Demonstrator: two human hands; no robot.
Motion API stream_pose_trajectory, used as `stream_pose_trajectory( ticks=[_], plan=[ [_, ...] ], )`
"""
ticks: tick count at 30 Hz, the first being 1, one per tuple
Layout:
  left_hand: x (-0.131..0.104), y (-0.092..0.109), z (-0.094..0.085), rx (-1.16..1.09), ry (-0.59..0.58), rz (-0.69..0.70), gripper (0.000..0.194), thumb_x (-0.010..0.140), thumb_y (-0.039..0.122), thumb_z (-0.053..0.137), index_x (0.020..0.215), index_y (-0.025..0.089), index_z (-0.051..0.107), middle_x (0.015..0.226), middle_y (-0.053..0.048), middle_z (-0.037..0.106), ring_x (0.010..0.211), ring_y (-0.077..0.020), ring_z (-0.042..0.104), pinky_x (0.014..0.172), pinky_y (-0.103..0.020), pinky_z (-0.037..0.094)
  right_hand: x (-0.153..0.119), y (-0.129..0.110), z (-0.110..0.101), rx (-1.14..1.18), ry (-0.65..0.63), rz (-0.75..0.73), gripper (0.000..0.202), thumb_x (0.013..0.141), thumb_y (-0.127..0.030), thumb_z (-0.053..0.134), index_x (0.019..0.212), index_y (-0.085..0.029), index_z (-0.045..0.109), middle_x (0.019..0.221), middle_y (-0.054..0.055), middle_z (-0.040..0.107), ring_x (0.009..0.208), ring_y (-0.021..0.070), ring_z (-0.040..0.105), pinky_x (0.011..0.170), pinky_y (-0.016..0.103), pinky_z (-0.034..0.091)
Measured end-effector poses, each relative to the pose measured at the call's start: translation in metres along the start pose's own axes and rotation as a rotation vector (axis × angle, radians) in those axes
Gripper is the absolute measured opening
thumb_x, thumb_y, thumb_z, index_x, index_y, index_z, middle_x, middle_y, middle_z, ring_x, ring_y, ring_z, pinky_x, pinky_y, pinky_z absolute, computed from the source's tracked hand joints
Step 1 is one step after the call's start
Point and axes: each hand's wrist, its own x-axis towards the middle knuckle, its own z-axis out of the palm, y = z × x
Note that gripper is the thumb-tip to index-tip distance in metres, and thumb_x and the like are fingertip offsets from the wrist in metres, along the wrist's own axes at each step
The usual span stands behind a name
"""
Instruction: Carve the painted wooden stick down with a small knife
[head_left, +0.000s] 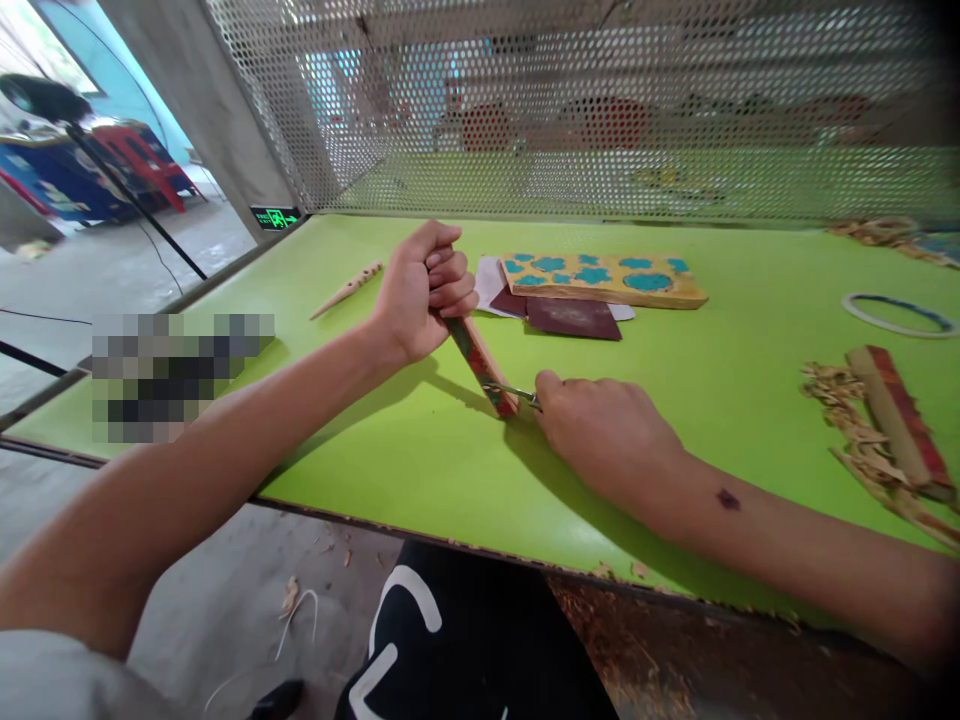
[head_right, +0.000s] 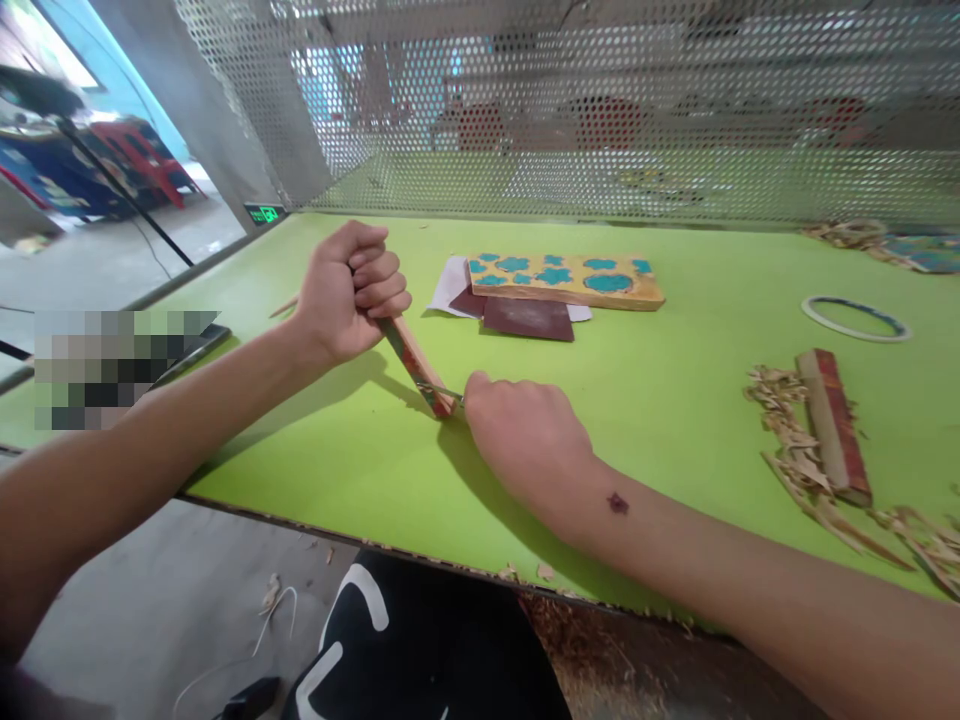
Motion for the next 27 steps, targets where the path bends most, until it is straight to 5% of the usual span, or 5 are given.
stream_pose_trajectory(
  ticks=[14,27],
  plan=[
    [0.003,0.000,-0.004,0.015,-0.105,0.006,0.047,0.096,0.020,0.048,0.058,0.021,0.021,0.040,0.009,0.021,0.028,-0.0027,0.022,0.033,-0.019,0.018,-0.011,0.000,-0.009,-0.022,-0.024,-0.036,0.029,0.088,0.004,0.038,0.098,-0.014,0.059,0.081,0.011,0.072,0.070,0.0230,0.072,0.053,0.027,0.036],
    [-0.001,0.001,-0.001,0.040,-0.073,0.007,0.047,0.096,0.021,0.049,0.058,0.022,0.021,0.041,0.009,0.021,0.029,-0.0029,0.021,0.032,-0.019,0.019,-0.015,0.000,-0.010,-0.055,-0.051,-0.048,0.033,0.083,0.007,0.040,0.099,-0.014,0.060,0.080,0.011,0.072,0.070,0.0246,0.072,0.051,0.029,0.037]
  ],
)
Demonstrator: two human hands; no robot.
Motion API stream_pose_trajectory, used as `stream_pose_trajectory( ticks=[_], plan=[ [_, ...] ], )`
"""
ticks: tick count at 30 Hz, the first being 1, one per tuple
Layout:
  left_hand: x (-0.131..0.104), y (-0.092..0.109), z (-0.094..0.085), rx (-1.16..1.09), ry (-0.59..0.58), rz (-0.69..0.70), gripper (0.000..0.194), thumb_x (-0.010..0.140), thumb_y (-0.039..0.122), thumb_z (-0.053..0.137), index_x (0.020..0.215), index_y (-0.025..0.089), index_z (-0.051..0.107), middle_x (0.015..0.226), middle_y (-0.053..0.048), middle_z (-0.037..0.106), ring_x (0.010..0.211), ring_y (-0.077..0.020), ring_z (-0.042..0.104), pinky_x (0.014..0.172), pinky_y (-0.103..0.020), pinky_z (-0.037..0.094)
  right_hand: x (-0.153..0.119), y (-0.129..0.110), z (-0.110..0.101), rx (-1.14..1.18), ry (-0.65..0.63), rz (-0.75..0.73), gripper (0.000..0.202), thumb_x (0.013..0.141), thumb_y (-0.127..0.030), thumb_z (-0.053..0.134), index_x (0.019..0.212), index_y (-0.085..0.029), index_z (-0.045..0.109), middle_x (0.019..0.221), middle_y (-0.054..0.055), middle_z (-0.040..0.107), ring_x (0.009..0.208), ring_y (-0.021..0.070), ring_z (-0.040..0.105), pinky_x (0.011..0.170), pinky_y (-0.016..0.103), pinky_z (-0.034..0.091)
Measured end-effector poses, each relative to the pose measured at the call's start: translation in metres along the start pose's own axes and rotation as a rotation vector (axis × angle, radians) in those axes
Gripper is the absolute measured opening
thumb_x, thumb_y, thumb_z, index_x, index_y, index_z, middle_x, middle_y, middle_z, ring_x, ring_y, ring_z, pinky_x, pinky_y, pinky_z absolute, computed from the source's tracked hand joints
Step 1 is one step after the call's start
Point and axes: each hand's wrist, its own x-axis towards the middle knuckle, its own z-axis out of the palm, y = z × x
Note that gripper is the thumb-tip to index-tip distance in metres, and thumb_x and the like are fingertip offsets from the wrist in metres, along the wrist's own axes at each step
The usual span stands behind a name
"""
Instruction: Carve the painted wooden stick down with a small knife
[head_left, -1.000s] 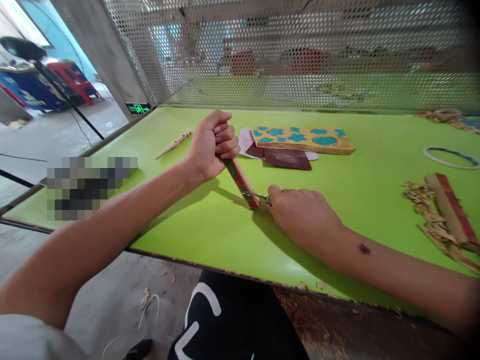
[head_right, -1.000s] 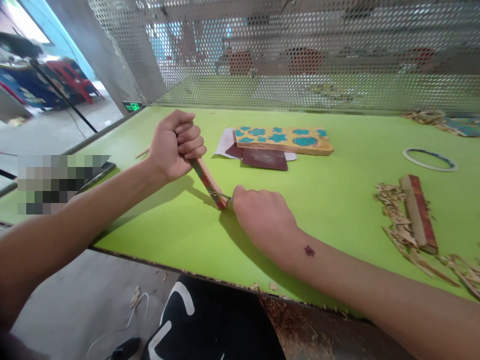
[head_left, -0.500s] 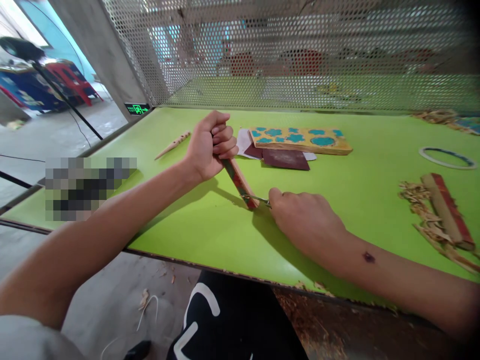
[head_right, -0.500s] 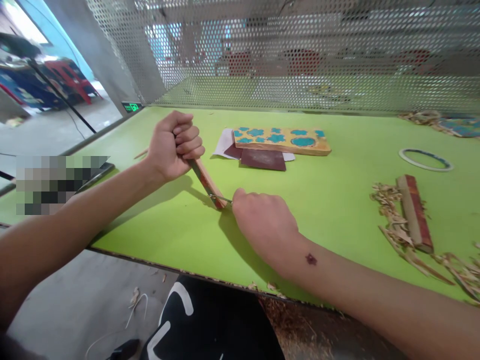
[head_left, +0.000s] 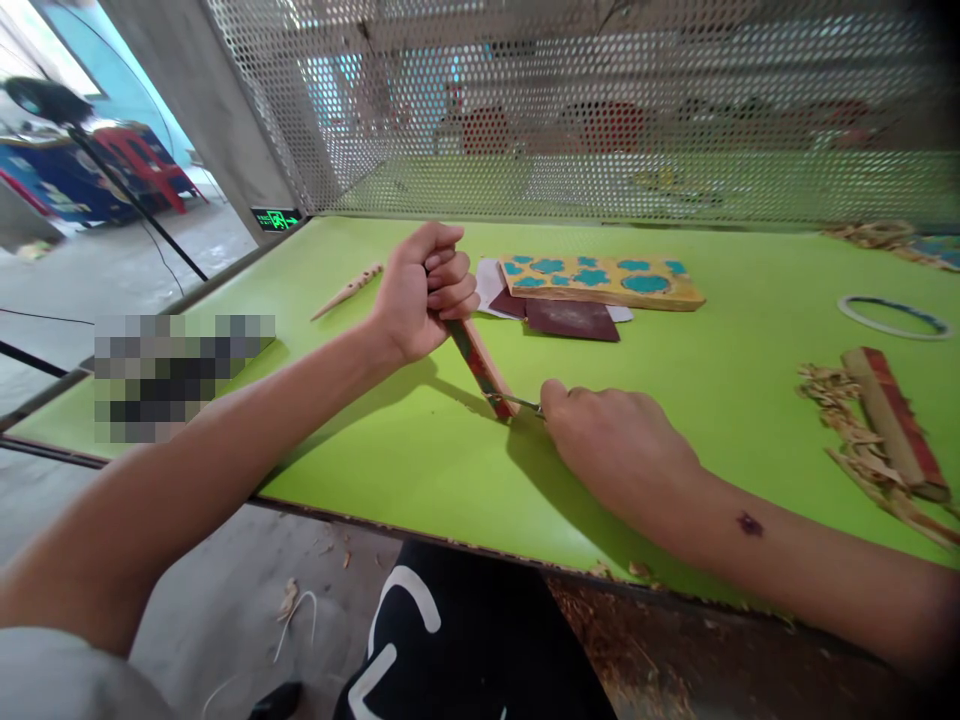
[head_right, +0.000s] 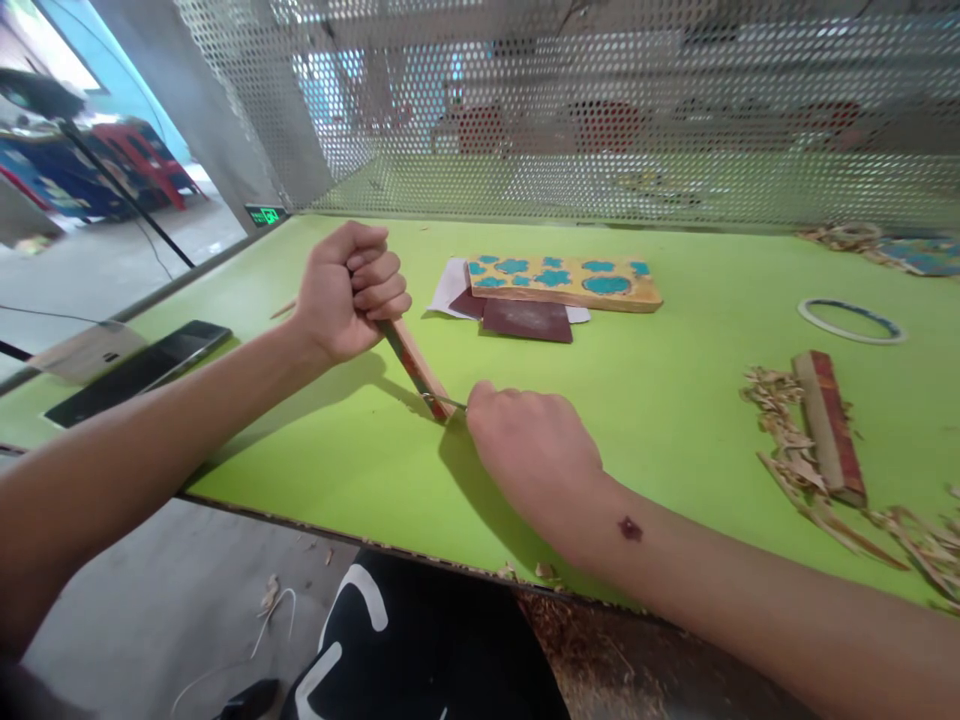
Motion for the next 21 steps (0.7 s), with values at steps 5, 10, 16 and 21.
stream_pose_trajectory(
  ticks=[5,10,16,21],
  plan=[
    [0.0001,0.0000,-0.0003,-0.025,-0.006,-0.008,0.047,0.095,0.021,0.051,0.058,0.022,0.021,0.041,0.010,0.021,0.028,-0.0025,0.022,0.033,-0.019,0.018,-0.0004,0.0004,0.0012,-0.011,0.013,-0.006,0.032,0.084,0.006,0.040,0.098,-0.015,0.060,0.079,0.010,0.072,0.070,0.0250,0.072,0.053,0.029,0.039],
    [0.0003,0.0001,-0.0012,-0.032,-0.002,-0.011,0.047,0.094,0.020,0.051,0.058,0.022,0.022,0.041,0.010,0.022,0.028,-0.0025,0.023,0.033,-0.019,0.018,-0.0019,0.0014,0.0007,-0.013,-0.018,-0.003,0.031,0.084,0.006,0.041,0.098,-0.015,0.060,0.079,0.010,0.072,0.069,0.0240,0.072,0.050,0.028,0.036],
    [0.0000,0.0003,-0.0011,-0.035,-0.030,-0.010,0.047,0.095,0.019,0.049,0.058,0.022,0.020,0.041,0.009,0.021,0.028,-0.0030,0.022,0.033,-0.020,0.018,-0.0049,0.0022,-0.0026,-0.018,-0.032,-0.005,0.028,0.086,0.004,0.042,0.098,-0.015,0.060,0.080,0.009,0.072,0.071,0.0234,0.072,0.051,0.029,0.035],
    [-0.0022,0.0010,0.0009,-0.031,-0.005,-0.020,0.048,0.094,0.021,0.053,0.058,0.022,0.021,0.041,0.010,0.021,0.028,-0.0028,0.023,0.033,-0.019,0.019,-0.0071,0.0025,-0.0040,-0.022,-0.039,-0.004,0.030,0.086,0.005,0.042,0.099,-0.015,0.060,0.082,0.010,0.073,0.073,0.0221,0.072,0.052,0.027,0.036]
  ],
)
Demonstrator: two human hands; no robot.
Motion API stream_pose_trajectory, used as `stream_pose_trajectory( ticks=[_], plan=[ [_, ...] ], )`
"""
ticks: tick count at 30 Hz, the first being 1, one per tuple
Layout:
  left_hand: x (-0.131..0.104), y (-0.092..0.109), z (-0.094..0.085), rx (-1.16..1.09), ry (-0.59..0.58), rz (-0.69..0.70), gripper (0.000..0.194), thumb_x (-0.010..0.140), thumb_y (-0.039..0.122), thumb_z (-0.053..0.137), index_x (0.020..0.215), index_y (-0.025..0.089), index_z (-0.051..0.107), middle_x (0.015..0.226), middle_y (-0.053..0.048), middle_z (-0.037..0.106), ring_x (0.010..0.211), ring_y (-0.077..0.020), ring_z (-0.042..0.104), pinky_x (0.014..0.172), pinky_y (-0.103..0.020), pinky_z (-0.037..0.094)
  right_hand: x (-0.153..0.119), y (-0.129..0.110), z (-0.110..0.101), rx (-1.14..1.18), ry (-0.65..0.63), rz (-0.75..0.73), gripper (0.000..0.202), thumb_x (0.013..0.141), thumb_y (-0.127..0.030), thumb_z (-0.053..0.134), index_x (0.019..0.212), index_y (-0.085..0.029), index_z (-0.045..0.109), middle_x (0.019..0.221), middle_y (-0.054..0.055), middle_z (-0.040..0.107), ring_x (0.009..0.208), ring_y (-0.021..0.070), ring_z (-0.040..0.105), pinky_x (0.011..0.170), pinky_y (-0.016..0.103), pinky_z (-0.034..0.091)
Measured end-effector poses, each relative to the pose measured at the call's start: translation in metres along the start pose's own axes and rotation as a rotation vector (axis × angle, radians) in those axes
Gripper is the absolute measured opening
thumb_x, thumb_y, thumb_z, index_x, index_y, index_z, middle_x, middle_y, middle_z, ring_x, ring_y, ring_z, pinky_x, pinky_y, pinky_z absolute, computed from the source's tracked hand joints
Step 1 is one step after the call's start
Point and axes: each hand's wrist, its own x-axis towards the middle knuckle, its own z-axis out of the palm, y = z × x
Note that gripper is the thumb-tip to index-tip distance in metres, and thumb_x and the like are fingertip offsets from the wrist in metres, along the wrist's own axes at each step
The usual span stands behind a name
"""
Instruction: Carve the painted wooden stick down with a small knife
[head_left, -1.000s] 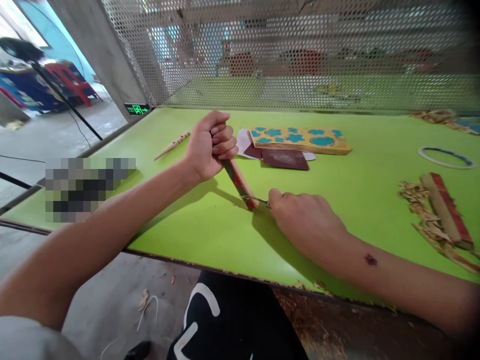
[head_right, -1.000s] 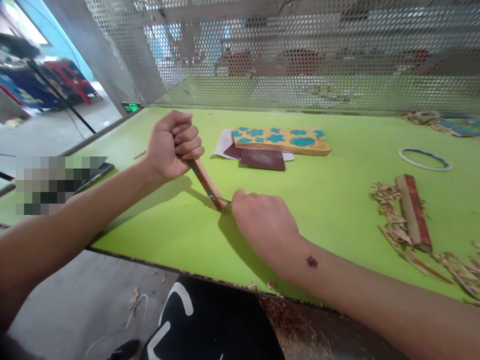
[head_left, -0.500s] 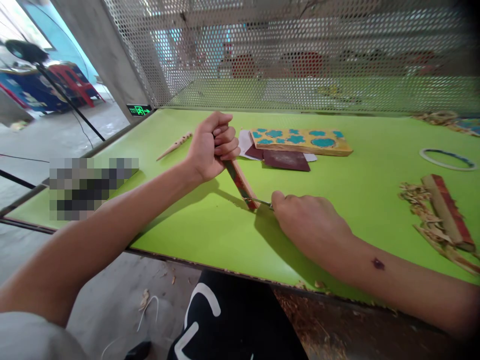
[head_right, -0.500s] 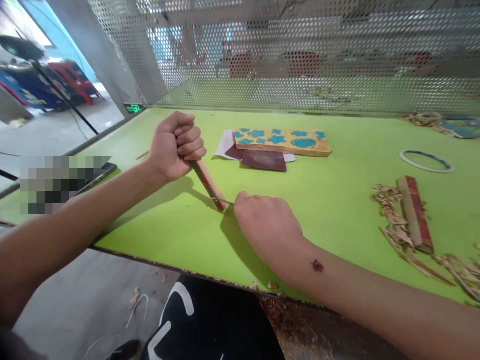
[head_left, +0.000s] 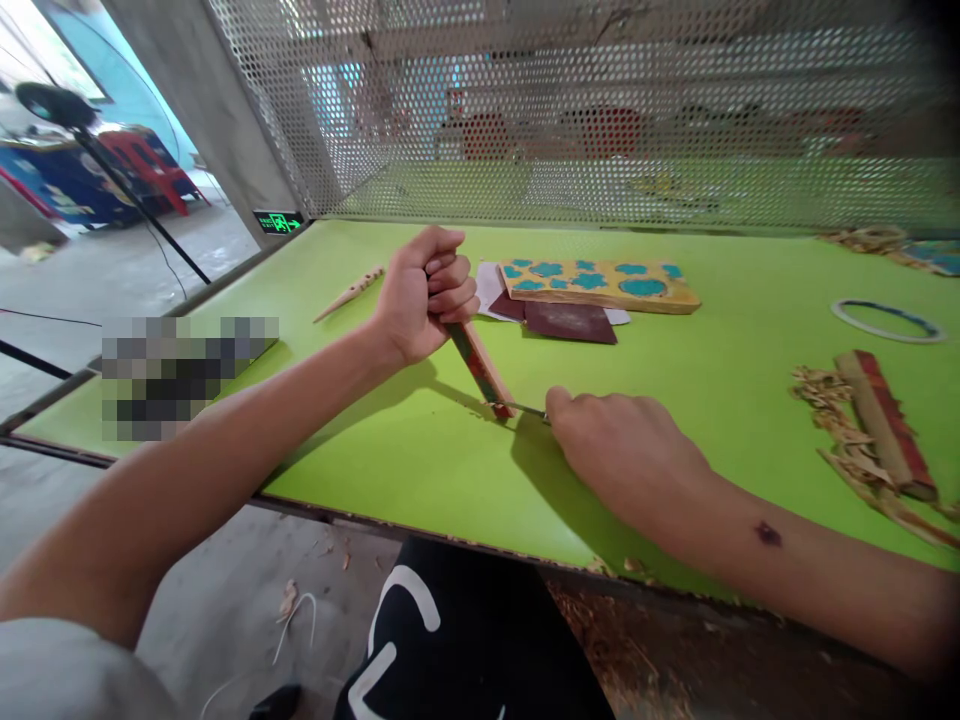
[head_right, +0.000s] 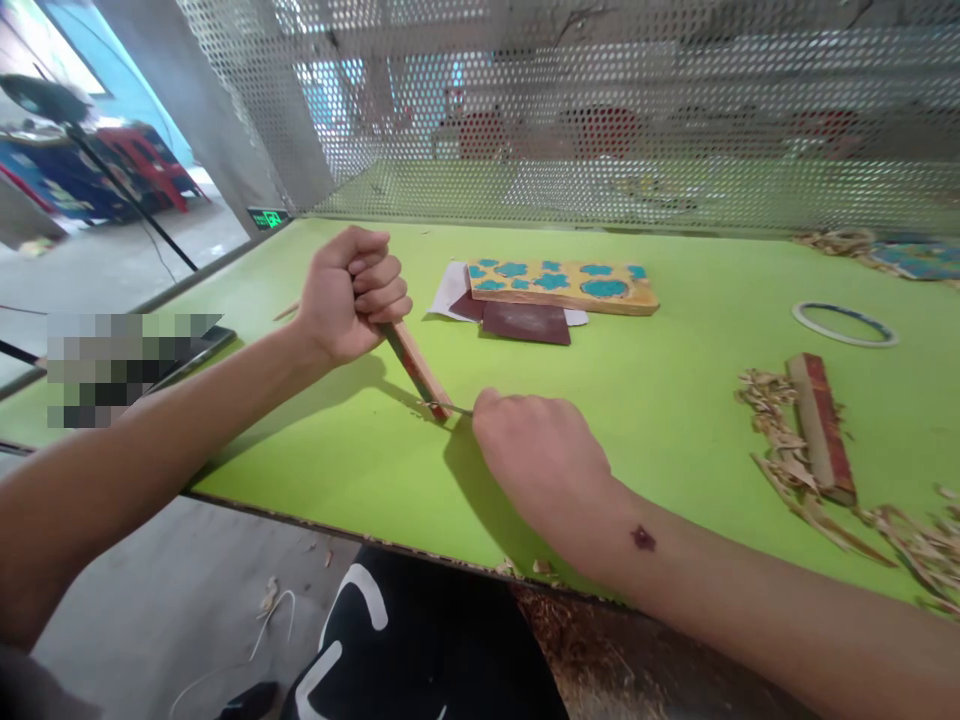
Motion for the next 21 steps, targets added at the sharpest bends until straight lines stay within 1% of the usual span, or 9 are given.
stream_pose_trajectory(
  ticks=[2,7,9,13,16,21],
  plan=[
    [-0.0005,0.0003,0.0001,-0.001,0.002,-0.001,0.049,0.094,0.023,0.054,0.058,0.022,0.021,0.041,0.010,0.021,0.028,-0.0027,0.024,0.033,-0.019,0.019,-0.0001,-0.0001,-0.0006,0.005,-0.006,0.002,0.031,0.084,0.006,0.042,0.099,-0.014,0.060,0.082,0.010,0.073,0.073,0.0215,0.073,0.052,0.027,0.036],
    [0.0001,0.0008,-0.0016,0.023,-0.107,0.025,0.047,0.095,0.018,0.044,0.056,0.022,0.018,0.041,0.008,0.020,0.028,-0.0034,0.022,0.033,-0.021,0.018,-0.0002,0.0003,-0.0012,0.020,-0.011,-0.004,0.033,0.083,0.007,0.043,0.100,-0.015,0.061,0.081,0.010,0.073,0.074,0.0229,0.073,0.053,0.028,0.037],
    [0.0004,0.0009,-0.0021,0.030,-0.091,0.026,0.049,0.096,0.020,0.046,0.056,0.022,0.018,0.040,0.008,0.020,0.028,-0.0033,0.022,0.033,-0.020,0.018,-0.0005,0.0008,0.0000,0.018,-0.006,-0.002,0.033,0.084,0.006,0.042,0.100,-0.014,0.061,0.080,0.011,0.073,0.073,0.0229,0.073,0.052,0.028,0.037],
    [0.0001,0.0012,-0.0016,0.047,-0.022,0.013,0.051,0.095,0.024,0.053,0.056,0.021,0.019,0.040,0.009,0.021,0.028,-0.0028,0.022,0.033,-0.020,0.020,-0.0010,0.0020,0.0024,0.008,-0.003,-0.007,0.031,0.085,0.005,0.042,0.100,-0.015,0.062,0.080,0.011,0.073,0.071,0.0231,0.073,0.052,0.028,0.038],
    [-0.0002,0.0011,-0.0012,0.065,0.010,0.012,0.051,0.095,0.026,0.054,0.056,0.021,0.021,0.040,0.009,0.021,0.028,-0.0025,0.022,0.032,-0.020,0.020,-0.0017,0.0024,0.0004,-0.005,-0.027,-0.005,0.033,0.084,0.006,0.042,0.100,-0.014,0.064,0.080,0.011,0.073,0.072,0.0244,0.073,0.052,0.029,0.039],
    [0.0008,-0.0001,-0.0023,0.043,-0.002,0.021,0.052,0.094,0.028,0.057,0.056,0.021,0.021,0.039,0.010,0.021,0.028,-0.0026,0.022,0.032,-0.019,0.020,-0.0036,0.0033,-0.0058,-0.007,-0.069,0.003,0.034,0.083,0.004,0.044,0.102,-0.014,0.067,0.082,0.013,0.074,0.074,0.0258,0.073,0.054,0.030,0.041]
  ],
)
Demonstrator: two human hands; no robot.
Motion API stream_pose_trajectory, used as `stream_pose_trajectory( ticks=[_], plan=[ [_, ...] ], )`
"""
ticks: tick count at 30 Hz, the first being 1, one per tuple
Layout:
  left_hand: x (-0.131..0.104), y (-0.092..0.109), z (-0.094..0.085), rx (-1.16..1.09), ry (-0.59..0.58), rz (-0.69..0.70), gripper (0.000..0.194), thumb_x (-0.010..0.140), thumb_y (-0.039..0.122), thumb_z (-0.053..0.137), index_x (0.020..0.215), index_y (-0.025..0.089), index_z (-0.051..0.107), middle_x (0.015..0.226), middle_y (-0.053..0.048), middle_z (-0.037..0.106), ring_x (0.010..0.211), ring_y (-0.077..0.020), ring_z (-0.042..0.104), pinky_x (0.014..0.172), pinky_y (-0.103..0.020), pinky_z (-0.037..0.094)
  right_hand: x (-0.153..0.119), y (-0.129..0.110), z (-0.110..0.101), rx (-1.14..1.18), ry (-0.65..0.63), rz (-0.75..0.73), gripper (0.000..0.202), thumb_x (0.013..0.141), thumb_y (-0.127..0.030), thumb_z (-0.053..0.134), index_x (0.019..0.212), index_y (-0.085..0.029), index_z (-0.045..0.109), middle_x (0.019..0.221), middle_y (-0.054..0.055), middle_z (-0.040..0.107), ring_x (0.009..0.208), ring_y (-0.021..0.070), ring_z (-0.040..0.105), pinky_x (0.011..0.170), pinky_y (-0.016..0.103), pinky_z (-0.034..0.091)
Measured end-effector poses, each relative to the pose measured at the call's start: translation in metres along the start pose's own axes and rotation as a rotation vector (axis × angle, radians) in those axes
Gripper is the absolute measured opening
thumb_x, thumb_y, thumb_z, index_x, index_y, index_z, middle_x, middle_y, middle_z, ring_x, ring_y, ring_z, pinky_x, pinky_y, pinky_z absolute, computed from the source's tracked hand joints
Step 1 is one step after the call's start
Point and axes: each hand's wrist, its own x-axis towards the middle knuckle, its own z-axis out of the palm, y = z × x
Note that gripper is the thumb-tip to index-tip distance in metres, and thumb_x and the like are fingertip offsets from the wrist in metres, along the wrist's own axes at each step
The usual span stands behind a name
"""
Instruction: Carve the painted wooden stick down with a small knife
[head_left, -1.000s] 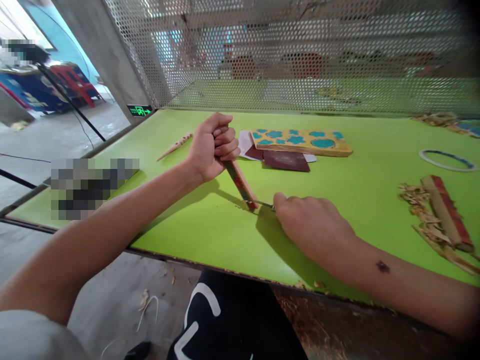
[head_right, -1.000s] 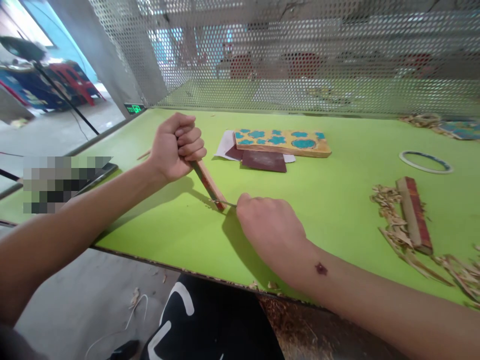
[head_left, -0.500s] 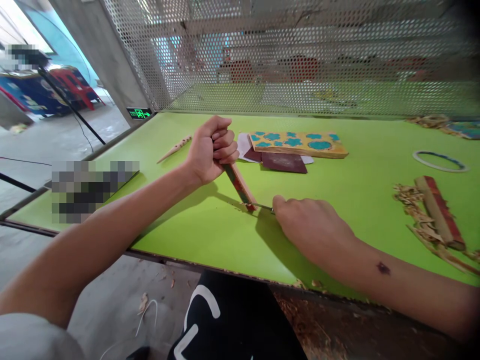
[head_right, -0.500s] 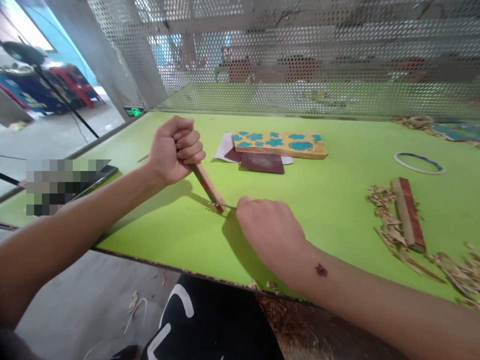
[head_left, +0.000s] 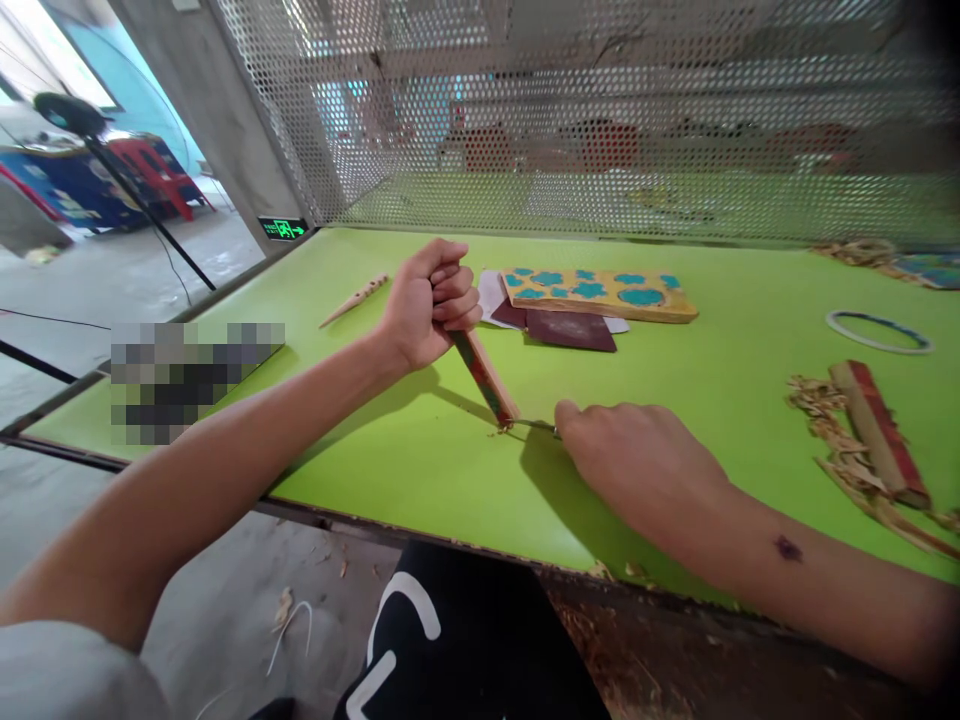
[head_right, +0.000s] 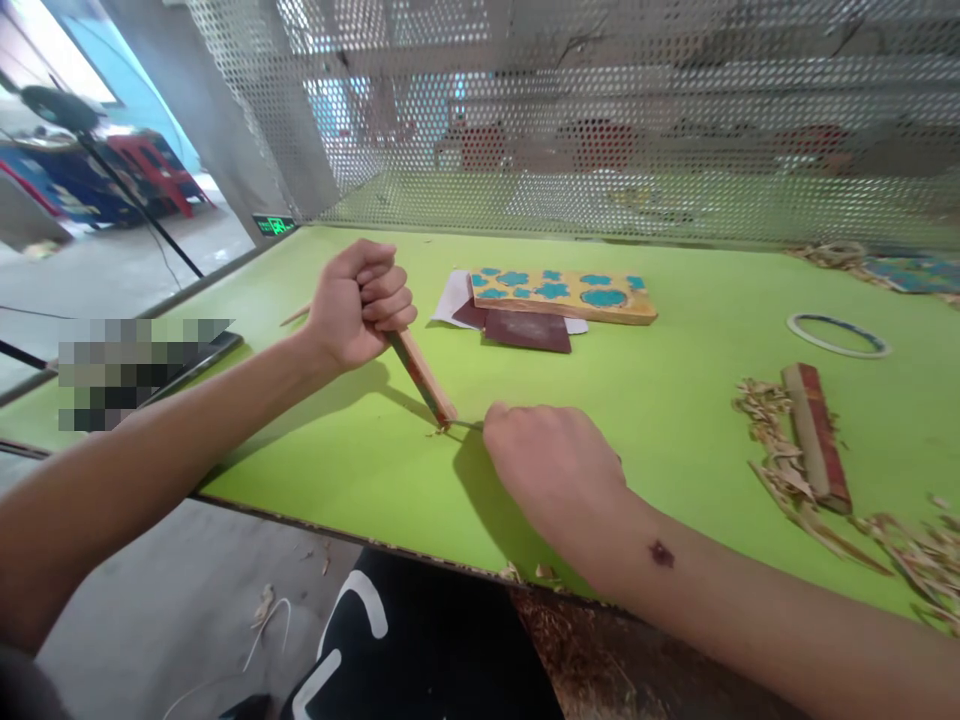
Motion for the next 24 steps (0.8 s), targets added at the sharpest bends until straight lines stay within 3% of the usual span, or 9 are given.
stream_pose_trajectory(
  ticks=[4,11,16,20,24],
  plan=[
    [0.001,0.000,0.000,-0.007,-0.009,-0.006,0.052,0.095,0.028,0.056,0.056,0.021,0.022,0.039,0.010,0.021,0.028,-0.0028,0.022,0.032,-0.019,0.020,0.002,0.006,0.002,0.012,0.008,0.003,0.030,0.085,0.000,0.045,0.096,-0.015,0.069,0.080,0.013,0.074,0.070,0.0254,0.071,0.055,0.031,0.040],
    [-0.001,0.002,0.003,0.018,-0.060,-0.028,0.050,0.097,0.027,0.054,0.057,0.021,0.024,0.042,0.010,0.023,0.029,-0.0029,0.025,0.034,-0.019,0.023,0.016,0.019,0.013,0.054,0.133,-0.048,0.023,0.095,-0.022,0.045,0.093,-0.018,0.067,0.076,0.011,0.070,0.066,0.0231,0.067,0.055,0.030,0.035],
    [-0.008,0.003,0.011,0.070,-0.086,-0.040,0.050,0.097,0.039,0.056,0.059,0.020,0.028,0.045,0.009,0.027,0.031,-0.0029,0.031,0.036,-0.019,0.028,0.026,0.017,0.016,0.096,0.171,-0.028,0.023,0.097,-0.026,0.043,0.093,-0.018,0.064,0.077,0.009,0.070,0.063,0.0196,0.063,0.056,0.029,0.032],
    [-0.014,0.001,0.016,0.087,-0.130,-0.016,0.052,0.099,0.053,0.046,0.062,0.020,0.033,0.048,0.008,0.031,0.034,-0.0049,0.038,0.041,-0.020,0.035,0.032,0.015,0.018,0.107,0.206,-0.023,0.022,0.096,-0.028,0.044,0.095,-0.019,0.063,0.079,0.008,0.071,0.065,0.0212,0.065,0.056,0.029,0.030],
    [-0.015,-0.001,0.017,0.118,-0.202,-0.007,0.050,0.101,0.053,0.041,0.064,0.020,0.038,0.050,0.006,0.036,0.037,-0.0065,0.042,0.045,-0.022,0.039,0.036,0.011,0.016,0.111,0.218,-0.015,0.024,0.097,-0.027,0.041,0.098,-0.019,0.064,0.079,0.009,0.072,0.064,0.0210,0.065,0.056,0.029,0.029]
  ],
)
